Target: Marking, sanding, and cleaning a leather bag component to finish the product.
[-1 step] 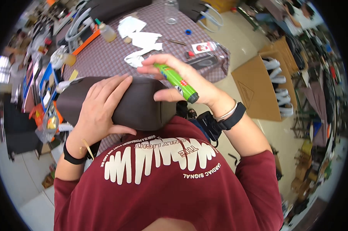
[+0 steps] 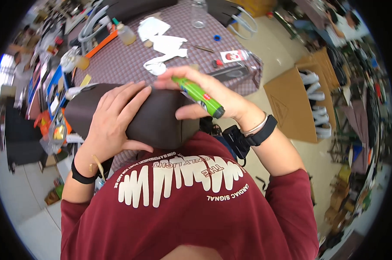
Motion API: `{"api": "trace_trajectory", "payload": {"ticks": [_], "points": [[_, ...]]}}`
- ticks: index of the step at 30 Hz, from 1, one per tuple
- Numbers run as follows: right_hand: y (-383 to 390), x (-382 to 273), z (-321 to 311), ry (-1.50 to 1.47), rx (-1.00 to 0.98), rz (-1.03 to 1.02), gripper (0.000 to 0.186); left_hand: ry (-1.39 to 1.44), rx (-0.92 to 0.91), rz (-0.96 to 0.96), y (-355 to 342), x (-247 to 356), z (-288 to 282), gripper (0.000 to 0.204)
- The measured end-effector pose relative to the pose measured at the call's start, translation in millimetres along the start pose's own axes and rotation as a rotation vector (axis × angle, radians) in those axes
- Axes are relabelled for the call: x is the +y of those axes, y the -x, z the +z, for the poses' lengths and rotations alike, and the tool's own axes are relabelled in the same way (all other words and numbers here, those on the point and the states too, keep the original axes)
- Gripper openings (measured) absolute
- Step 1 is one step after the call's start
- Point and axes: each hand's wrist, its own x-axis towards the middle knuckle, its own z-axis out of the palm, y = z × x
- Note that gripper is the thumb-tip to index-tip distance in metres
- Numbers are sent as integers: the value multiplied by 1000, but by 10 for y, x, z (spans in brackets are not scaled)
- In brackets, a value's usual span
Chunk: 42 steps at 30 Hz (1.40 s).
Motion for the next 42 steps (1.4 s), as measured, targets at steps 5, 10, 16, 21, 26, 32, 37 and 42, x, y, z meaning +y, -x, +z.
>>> {"api": "trace_trajectory", "payload": {"ticks": [5, 10, 16, 21, 26, 32, 37, 42], "points": [[-174, 80, -173, -27, -166, 27, 70, -278, 127, -210, 169, 223, 42, 98], [-240, 206, -186, 34, -117, -89, 68, 41, 115, -607, 144, 818, 194, 116], [-280, 325, -169, 67, -271, -324, 79, -23, 466, -884, -133, 1191, 613, 96], [-385, 182, -29, 4, -311, -406, 81, -26, 556, -879, -189, 1242, 744, 87], [-334, 156, 118, 29, -226, -215, 68, 13, 661, -913, -197, 1254, 808, 80], [-556, 198, 76, -567, -16, 135, 27, -18, 634, -898, -206, 1275, 764, 76], [-439, 13, 167, 375, -59, -573, 48, 13, 620, -874, -251, 1198, 786, 76], [-789, -37, 111, 873, -9, -542, 40, 8, 598, -895, -291, 1209, 736, 73]]}}
